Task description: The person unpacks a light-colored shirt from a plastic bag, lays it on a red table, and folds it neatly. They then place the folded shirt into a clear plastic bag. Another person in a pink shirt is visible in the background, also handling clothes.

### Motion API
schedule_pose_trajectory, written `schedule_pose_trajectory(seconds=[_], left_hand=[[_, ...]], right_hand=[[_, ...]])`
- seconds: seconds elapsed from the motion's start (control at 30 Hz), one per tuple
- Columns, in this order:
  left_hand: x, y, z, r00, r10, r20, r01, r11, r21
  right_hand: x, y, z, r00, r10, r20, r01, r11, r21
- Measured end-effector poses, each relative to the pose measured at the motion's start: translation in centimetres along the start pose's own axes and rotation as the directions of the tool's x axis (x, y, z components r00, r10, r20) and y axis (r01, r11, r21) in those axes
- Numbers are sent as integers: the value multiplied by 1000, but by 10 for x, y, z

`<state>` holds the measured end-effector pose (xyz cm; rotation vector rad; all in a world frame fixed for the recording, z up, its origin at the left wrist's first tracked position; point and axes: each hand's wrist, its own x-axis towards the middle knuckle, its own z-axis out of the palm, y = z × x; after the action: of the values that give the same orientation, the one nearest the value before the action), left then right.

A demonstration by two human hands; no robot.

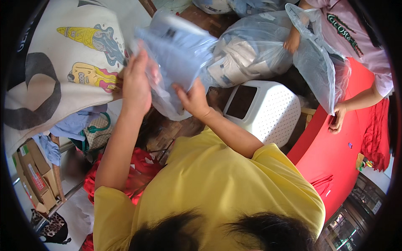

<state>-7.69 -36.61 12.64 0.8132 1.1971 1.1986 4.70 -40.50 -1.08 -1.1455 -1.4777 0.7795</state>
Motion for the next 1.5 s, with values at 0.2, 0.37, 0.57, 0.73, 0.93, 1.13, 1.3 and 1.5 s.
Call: schedule_pose_trajectory(seconds=[0.2,0.37,0.57,0.73,0.93,1.13,1.3,1.5], left_hand=[[0,-23,-14,998,30,-63,-21,992,126],[-22,-24,2,870,-279,406,128,924,360],[-21,-7,-28,913,-132,387,122,991,49],[-21,5,-31,947,-153,282,146,988,47],[-6,6,-7,936,-116,332,86,991,105],[17,16,-12,937,-26,347,39,999,-31],[16,6,-15,973,144,182,-117,982,-148],[27,-13,16,941,290,-173,-298,954,-26]], right_hand=[[-53,48,-49,766,41,642,202,932,-301],[-28,40,-52,404,55,913,481,836,-263],[39,114,-12,700,358,618,28,851,-525],[88,174,-51,757,643,116,-378,576,-724],[120,179,-53,823,521,227,-233,673,-702],[143,151,-39,734,525,431,-276,810,-518],[67,128,-167,677,425,601,132,733,-667],[7,175,-156,588,714,379,-457,680,-573]])
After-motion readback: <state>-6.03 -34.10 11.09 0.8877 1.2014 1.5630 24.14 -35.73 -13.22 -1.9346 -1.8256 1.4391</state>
